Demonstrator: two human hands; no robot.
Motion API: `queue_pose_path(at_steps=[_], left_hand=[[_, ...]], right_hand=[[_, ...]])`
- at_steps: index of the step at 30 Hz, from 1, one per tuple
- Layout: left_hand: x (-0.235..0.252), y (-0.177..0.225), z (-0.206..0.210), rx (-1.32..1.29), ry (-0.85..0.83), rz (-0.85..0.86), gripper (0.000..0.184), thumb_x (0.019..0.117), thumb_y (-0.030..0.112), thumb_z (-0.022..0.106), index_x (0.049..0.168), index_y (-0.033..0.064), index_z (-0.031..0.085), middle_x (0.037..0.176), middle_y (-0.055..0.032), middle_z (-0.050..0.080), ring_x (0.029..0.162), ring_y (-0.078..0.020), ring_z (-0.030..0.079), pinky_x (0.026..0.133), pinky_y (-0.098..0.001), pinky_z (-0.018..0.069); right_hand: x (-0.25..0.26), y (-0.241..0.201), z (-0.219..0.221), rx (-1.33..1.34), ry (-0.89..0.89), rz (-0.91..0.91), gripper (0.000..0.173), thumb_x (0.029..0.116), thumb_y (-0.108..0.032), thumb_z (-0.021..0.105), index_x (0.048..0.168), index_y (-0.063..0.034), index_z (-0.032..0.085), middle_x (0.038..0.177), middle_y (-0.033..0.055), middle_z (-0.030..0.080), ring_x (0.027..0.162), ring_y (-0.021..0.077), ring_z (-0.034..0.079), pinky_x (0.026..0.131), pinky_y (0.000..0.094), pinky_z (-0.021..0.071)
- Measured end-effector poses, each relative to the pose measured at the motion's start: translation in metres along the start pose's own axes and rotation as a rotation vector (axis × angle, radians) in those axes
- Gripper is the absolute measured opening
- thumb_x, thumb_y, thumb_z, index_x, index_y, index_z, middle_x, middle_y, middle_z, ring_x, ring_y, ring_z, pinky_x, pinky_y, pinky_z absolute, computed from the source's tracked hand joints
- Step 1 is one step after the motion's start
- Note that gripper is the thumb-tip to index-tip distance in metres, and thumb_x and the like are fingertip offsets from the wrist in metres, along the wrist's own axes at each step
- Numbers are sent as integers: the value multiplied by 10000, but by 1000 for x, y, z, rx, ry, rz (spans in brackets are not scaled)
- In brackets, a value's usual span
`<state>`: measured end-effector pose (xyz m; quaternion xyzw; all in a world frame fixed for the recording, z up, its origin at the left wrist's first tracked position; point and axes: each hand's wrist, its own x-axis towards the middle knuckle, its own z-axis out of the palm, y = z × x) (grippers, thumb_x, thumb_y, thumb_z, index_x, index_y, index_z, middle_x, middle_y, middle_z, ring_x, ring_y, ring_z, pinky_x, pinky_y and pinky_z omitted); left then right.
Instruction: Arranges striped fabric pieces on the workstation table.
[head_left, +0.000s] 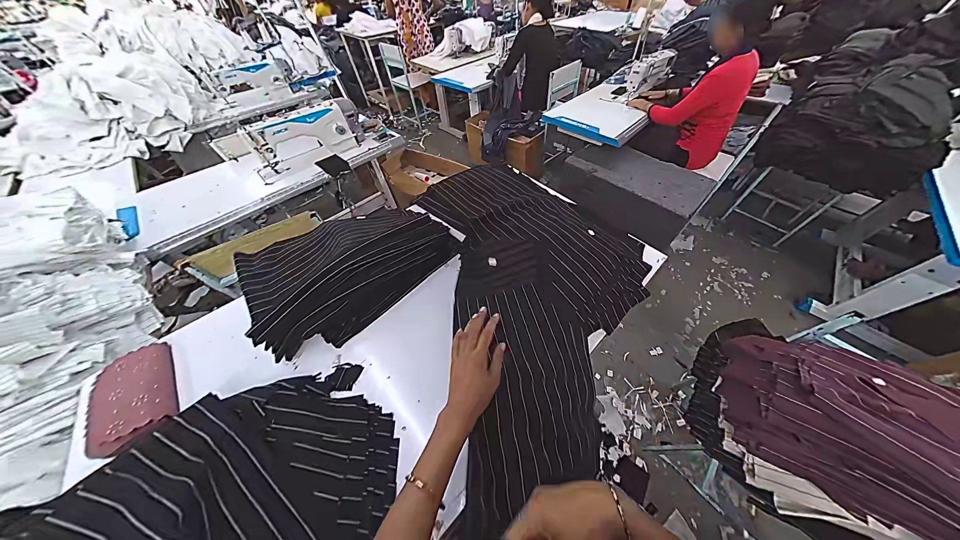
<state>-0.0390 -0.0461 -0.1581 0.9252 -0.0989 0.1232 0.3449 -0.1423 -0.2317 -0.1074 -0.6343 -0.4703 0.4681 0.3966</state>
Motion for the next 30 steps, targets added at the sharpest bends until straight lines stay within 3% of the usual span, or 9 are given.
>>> queue_pose_path(at_steps=[2,4,11,13,16,19,23,26,30], left_hand=[[-8,-12,23,131,-304,-107,555,1065,369,455,1569,139,422,1669,-122,295,1555,-320,237,1239,-620,111],[-40,-29,47,234,-399,-146,666,1069,495,375,1626,141,286,1703,-102,202,1577,-319,154,1224,-659,48],[-169,-36,26,388,-106,-115,853,972,692,340,1569,88,413,1622,-121,395,1487,-357,385,1148,-716,230],[-192,-35,15,431,-91,-151,891,956,726,322,1561,80,426,1607,-130,418,1470,-355,416,1141,-722,227],[-206,-31,5,460,-112,-216,903,949,746,307,1559,91,434,1609,-116,418,1471,-329,421,1146,-724,216],[-198,-19,-1,418,-158,-298,861,938,680,444,1552,76,440,1605,-131,420,1474,-335,413,1169,-686,219],[-178,4,-5,198,-171,-461,698,926,449,672,1493,69,521,1584,-178,433,1449,-419,414,1114,-689,285],[-161,15,4,-194,-39,-541,649,958,388,652,1447,-18,523,1468,-248,520,1363,-446,477,1118,-608,375],[-136,24,22,-728,55,-669,826,968,354,661,1564,-53,259,1451,-278,490,1259,-307,585,1021,-405,520]], right_hand=[[2,-5,-13,-60,141,63,372,1062,-250,557,1366,-54,646,1319,168,678,1239,289,642,1098,488,458],[-2,-4,-29,-124,270,228,400,1084,-300,509,1394,-78,626,1352,156,658,1278,279,612,1130,471,427],[-27,57,-67,-91,813,594,395,1082,-192,490,1435,-32,565,1373,182,628,1222,272,641,1092,411,475],[-21,71,-72,-125,866,684,424,1088,-179,472,1469,2,512,1408,226,587,1241,327,623,1095,440,465],[2,78,-78,-200,881,817,515,1102,-359,426,1492,-29,496,1382,227,600,1247,366,612,1074,525,464],[30,75,-88,-268,783,888,543,1049,-474,522,1418,-77,547,1265,175,666,1192,342,639,1020,537,489],[48,72,-94,-201,772,767,378,1027,-356,604,1212,-34,677,1206,180,673,1151,311,648,1015,495,489],[50,75,-74,227,935,539,298,1003,-227,668,1132,41,648,1006,145,691,890,185,642,847,366,509],[57,74,-24,854,1068,301,466,940,7,687,1367,57,507,1209,188,651,971,163,666,865,316,561]])
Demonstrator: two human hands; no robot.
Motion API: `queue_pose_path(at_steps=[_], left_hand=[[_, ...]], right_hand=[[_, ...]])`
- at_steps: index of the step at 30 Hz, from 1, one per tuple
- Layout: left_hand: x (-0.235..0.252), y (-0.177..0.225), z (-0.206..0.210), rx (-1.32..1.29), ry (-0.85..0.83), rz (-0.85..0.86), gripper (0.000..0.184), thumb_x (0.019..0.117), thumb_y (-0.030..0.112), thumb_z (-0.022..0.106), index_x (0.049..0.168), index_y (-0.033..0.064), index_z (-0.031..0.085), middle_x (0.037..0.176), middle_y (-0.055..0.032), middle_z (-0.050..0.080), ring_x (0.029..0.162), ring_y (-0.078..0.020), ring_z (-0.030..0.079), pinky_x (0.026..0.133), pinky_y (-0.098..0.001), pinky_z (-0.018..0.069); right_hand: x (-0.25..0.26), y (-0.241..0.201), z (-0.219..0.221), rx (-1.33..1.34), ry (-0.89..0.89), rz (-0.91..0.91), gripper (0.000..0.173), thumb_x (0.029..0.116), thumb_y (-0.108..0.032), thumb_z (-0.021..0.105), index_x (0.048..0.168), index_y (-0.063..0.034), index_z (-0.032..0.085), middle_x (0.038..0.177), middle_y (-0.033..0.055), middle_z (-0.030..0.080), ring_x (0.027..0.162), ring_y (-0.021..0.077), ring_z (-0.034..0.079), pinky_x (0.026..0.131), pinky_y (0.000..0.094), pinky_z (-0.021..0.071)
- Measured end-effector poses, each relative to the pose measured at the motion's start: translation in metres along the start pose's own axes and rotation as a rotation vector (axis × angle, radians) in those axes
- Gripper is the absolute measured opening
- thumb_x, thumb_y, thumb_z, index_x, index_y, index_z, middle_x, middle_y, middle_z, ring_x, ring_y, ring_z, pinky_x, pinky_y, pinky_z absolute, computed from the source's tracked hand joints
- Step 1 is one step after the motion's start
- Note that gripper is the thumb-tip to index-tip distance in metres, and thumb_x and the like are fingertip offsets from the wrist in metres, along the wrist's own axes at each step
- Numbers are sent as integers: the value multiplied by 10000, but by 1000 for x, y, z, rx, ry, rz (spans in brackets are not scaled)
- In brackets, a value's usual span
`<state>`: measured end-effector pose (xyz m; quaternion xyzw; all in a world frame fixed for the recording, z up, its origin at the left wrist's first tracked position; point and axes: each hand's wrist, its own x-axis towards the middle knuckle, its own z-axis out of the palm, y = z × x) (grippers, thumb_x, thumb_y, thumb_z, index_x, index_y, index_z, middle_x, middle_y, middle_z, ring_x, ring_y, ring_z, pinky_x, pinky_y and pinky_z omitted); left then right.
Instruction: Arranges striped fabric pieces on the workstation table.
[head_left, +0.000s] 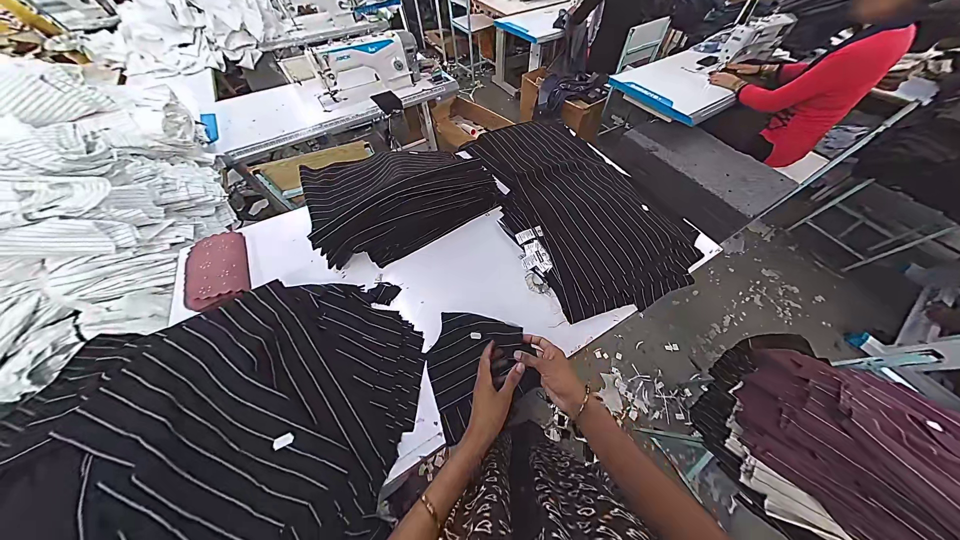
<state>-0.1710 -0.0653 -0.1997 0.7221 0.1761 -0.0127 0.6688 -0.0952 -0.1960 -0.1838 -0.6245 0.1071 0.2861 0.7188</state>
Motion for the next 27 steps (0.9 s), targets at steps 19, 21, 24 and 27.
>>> queue_pose_path(at_steps=[19,21,24,27], left_hand=[[-20,11,1,188,198,181,351,1037,120,508,1254,-129,628,999,-250,731,936,-299,733,898,-456,558],[-30,17,-5,-6,175,145,287,1046,110,514,1188,-97,655,1000,-174,729,932,-175,712,906,-355,557],[-54,30,-30,-354,213,67,249,1039,77,524,1200,-88,619,1017,-91,742,929,-97,722,900,-303,599],[-75,38,-78,-431,412,40,264,1049,80,501,1243,-81,581,990,-67,750,899,-112,733,861,-326,615]], right_hand=[[-42,11,-2,-134,48,-197,174,1042,-95,552,1050,16,687,865,26,719,771,49,664,737,253,560],[-43,-10,-33,-254,185,-357,193,1035,-101,558,1039,40,690,900,56,717,841,78,673,814,306,567],[-48,-57,-87,-408,442,-551,241,1059,-143,519,1040,57,653,890,38,664,837,29,625,823,262,539],[-62,-100,-125,-624,654,-657,325,1081,-174,490,1093,122,625,919,140,631,848,88,573,835,305,485]])
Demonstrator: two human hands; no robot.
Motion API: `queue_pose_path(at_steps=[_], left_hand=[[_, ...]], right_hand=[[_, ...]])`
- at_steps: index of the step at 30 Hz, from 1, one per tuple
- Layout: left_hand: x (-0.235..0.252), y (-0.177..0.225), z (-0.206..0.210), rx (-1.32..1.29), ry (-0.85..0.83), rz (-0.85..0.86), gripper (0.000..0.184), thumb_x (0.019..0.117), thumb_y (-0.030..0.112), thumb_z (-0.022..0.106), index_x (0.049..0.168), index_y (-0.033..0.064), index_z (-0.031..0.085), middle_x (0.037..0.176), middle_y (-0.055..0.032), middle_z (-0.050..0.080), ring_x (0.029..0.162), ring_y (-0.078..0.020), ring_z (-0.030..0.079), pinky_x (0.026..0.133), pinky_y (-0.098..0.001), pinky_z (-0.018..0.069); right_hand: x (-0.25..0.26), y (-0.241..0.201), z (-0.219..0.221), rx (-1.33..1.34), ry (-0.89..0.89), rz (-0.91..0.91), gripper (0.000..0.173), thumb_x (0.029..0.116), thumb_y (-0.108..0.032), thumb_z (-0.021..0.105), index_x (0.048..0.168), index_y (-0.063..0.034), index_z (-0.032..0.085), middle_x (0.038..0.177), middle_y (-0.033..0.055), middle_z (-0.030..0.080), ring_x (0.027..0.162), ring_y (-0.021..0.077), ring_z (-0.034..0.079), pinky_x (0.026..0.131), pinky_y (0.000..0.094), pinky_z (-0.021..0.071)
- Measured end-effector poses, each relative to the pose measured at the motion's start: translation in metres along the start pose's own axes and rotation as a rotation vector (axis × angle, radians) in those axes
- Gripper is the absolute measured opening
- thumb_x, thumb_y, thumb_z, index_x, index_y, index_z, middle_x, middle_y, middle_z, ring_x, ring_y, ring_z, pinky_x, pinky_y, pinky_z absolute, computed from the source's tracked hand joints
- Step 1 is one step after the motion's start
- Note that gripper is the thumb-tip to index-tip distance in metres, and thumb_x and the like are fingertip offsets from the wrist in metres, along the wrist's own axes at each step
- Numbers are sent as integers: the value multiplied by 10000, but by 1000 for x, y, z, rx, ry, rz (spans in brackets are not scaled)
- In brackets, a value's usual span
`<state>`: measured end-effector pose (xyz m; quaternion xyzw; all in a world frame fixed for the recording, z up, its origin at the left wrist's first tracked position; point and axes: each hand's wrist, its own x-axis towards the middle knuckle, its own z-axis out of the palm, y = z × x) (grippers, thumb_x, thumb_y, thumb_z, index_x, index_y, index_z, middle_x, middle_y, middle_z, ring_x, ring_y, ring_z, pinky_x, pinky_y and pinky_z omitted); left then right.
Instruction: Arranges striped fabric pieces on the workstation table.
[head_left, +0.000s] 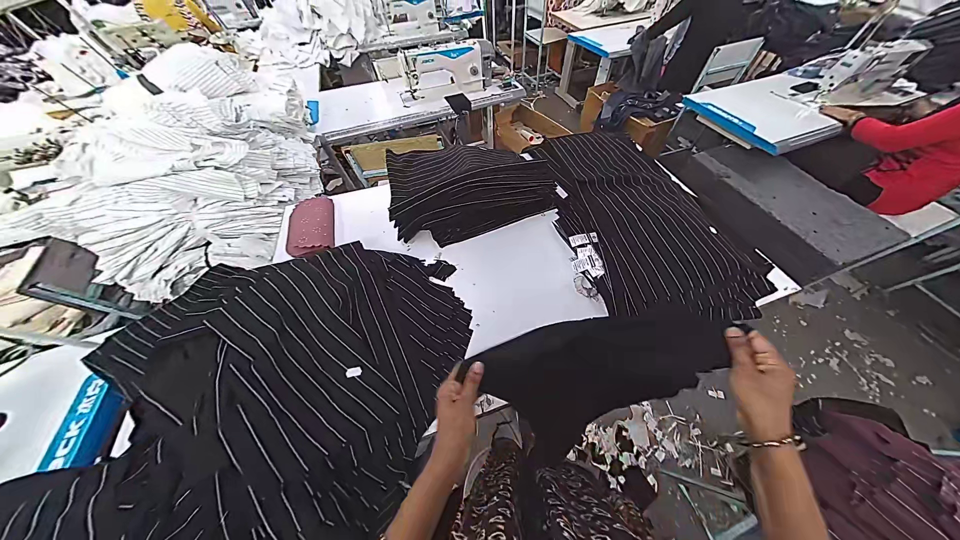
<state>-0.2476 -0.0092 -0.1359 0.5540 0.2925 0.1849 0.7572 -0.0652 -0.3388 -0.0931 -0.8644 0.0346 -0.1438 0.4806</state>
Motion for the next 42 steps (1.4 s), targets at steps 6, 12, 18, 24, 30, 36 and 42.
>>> queue_pose_path(at_steps=[6,12,18,24,30,36,42], left_hand=[[-4,65,-67,97,230,340,158,996,45,541,1076,84,672,833,125,738,760,1,705,727,-221,604],[-22,147,-116,144,260,669,139,963,139,668,951,239,763,905,155,768,837,34,713,788,-175,599],[36,104,-172,574,365,163,201,1017,186,624,877,50,672,515,99,553,399,21,495,406,-153,438],[118,79,-170,592,427,205,323,1085,198,495,1216,-51,651,987,-113,769,866,-144,757,822,-321,614],[64,-5,-91,1316,-232,409,941,909,685,585,1517,-20,446,1543,-215,476,1461,-363,425,1218,-619,244],[-2,-55,-84,1706,-327,249,1070,692,148,866,1560,-97,288,1648,-279,238,1531,-391,277,1197,-646,205],[-5,-19,-118,1560,-409,297,666,765,95,784,1405,28,612,1514,-133,538,1404,-305,513,1131,-556,385]], right_hand=[[26,-52,-12,303,-68,-107,220,1075,-114,455,1118,-38,657,696,-134,558,505,-84,448,486,91,397],[33,-127,19,589,-181,-261,217,1095,-135,413,1154,-112,621,979,-81,771,737,35,732,650,193,614],[37,-79,145,192,-486,-25,301,1095,-152,470,1245,51,634,1063,149,731,891,165,759,820,318,636],[56,-72,242,69,-631,-69,325,1110,-184,446,1241,54,625,1113,211,731,1033,268,737,969,433,559],[-22,-49,237,-144,-988,-577,598,1068,-356,464,1550,-7,411,1621,191,377,1535,297,311,1273,450,241],[-130,13,177,-468,-1041,-888,810,764,-159,783,1523,-148,500,1631,65,403,1489,295,403,1159,606,338],[-73,-7,145,-436,-1197,-545,310,944,-174,641,1227,-81,724,1387,97,645,1284,324,600,1026,529,492]])
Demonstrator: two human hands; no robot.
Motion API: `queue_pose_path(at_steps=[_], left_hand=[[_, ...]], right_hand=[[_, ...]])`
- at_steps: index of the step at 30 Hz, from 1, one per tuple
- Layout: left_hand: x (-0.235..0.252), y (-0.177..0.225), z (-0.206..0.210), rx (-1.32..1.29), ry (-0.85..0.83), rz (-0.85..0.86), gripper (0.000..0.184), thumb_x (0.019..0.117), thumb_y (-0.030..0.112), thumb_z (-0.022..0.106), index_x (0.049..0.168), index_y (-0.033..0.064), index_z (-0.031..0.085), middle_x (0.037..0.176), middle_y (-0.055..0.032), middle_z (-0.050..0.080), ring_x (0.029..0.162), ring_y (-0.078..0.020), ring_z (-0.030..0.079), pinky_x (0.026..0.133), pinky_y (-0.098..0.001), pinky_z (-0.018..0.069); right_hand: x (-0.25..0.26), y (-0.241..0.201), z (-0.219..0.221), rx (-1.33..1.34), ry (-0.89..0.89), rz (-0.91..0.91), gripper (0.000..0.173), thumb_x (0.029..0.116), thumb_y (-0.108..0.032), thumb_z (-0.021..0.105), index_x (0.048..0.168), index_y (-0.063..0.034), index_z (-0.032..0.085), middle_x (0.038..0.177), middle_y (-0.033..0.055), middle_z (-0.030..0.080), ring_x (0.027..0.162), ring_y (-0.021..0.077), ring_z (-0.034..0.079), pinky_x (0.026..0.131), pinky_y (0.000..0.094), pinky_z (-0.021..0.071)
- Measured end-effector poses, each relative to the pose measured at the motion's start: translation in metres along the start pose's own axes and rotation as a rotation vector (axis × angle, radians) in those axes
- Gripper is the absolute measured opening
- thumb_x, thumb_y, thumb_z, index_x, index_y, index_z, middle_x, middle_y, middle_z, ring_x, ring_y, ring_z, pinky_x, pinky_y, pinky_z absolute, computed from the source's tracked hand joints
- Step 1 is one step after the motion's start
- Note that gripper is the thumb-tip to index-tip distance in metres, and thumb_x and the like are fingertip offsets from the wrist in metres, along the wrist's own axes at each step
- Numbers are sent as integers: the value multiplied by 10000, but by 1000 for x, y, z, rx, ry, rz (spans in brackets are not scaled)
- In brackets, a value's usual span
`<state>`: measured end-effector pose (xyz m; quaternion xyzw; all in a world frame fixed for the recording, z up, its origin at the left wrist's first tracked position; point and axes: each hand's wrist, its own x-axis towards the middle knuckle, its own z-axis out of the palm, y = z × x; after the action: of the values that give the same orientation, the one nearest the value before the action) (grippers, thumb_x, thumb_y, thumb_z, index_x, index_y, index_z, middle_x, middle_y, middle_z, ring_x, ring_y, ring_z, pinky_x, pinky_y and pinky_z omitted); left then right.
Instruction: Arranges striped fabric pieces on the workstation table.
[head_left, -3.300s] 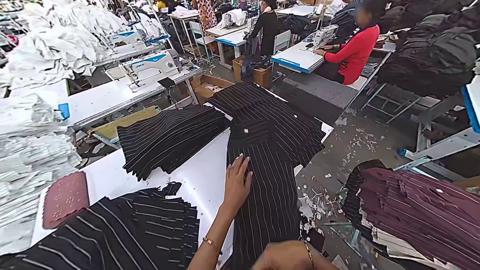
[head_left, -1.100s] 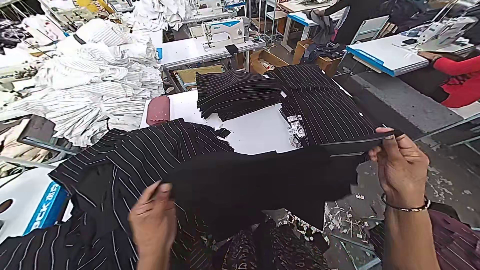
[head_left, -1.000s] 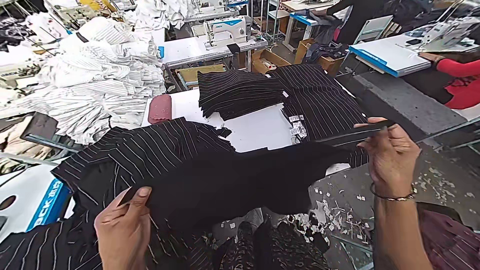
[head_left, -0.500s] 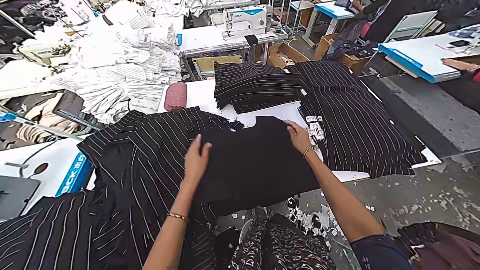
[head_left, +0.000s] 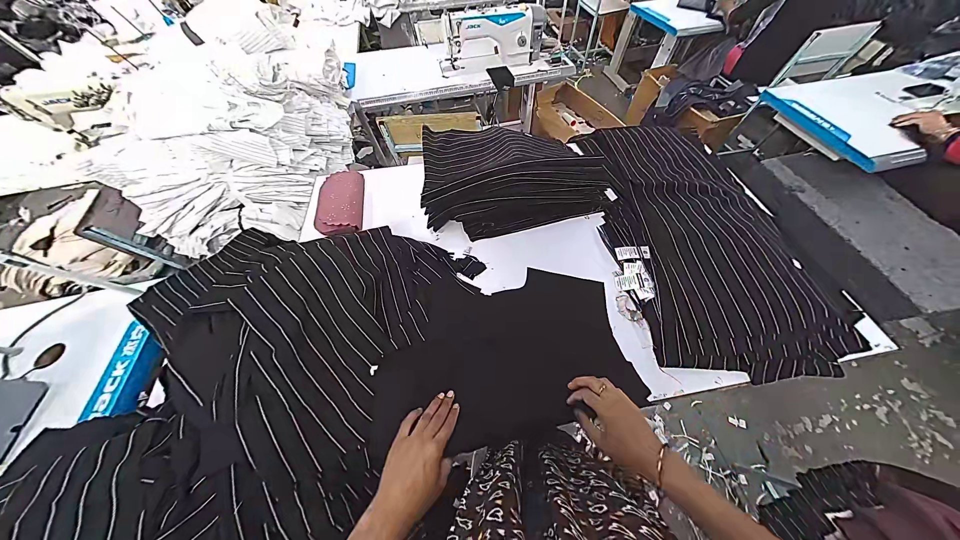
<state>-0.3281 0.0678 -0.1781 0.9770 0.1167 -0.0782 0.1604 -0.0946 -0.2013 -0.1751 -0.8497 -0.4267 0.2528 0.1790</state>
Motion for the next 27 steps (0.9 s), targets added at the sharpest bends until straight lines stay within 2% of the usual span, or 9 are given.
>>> queue_pose_path(at_steps=[2,5,8,11,13,17,21,24,27], left_hand=[[12,-14,-21,-165,47,-40,479,770,-27,701,1240,59,739,1347,-101,680,1258,-298,642,1047,-564,473],[67,-28,-70,-333,-58,-246,369,927,12,570,1253,85,724,1236,-152,719,1165,-374,674,1002,-626,496],[140,-53,-94,-326,-141,-302,263,1029,158,561,1186,22,722,1119,-228,717,1092,-407,674,974,-612,486],[198,-71,-103,-260,-242,-375,262,999,217,640,1124,-1,713,1087,-238,698,1070,-401,661,953,-598,490],[217,-79,-106,-242,-286,-417,321,964,246,703,1135,-25,691,1116,-256,681,1099,-415,646,965,-604,483],[225,-70,-111,-189,-281,-527,351,978,223,678,1260,15,661,1244,-244,661,1204,-422,618,1002,-614,477],[204,-19,-69,-124,192,-258,292,970,88,617,1235,-13,687,1227,-282,651,1181,-471,612,1007,-628,465],[181,23,-5,-226,306,25,457,984,270,631,1363,16,625,1338,-193,651,1249,-371,626,1054,-563,483],[171,27,38,-96,282,33,718,1034,534,411,1542,27,432,1604,-111,428,1475,-267,423,1187,-548,314]], right_hand=[[20,1,-36,96,-99,69,309,1036,-180,504,1232,-93,727,1239,121,719,1160,304,678,1004,529,514],[78,2,-82,147,-3,39,310,1058,-226,503,1225,-81,720,1122,131,744,1043,276,711,963,508,537],[149,-2,-114,-12,-109,126,388,1094,-327,455,1246,-33,655,1105,216,702,1088,376,666,964,575,482],[202,12,-104,-62,-180,139,453,1097,-392,437,1305,-30,611,1168,237,685,1147,392,650,992,580,479],[218,20,-85,-85,-144,119,500,1091,-432,431,1355,-34,579,1223,224,678,1196,373,636,1038,552,453],[241,38,-72,-87,0,4,448,1090,-397,438,1244,-25,635,1081,191,725,1076,344,685,990,522,464],[257,42,-73,-105,-8,-106,445,1084,-391,444,1149,-8,661,967,178,735,969,334,708,943,512,478],[264,43,-73,-100,61,-135,439,1078,-383,461,1098,3,670,900,174,734,895,337,720,876,523,501],[272,38,-75,-126,100,-49,466,1090,-390,423,1141,12,653,912,189,727,900,357,720,855,531,516]])
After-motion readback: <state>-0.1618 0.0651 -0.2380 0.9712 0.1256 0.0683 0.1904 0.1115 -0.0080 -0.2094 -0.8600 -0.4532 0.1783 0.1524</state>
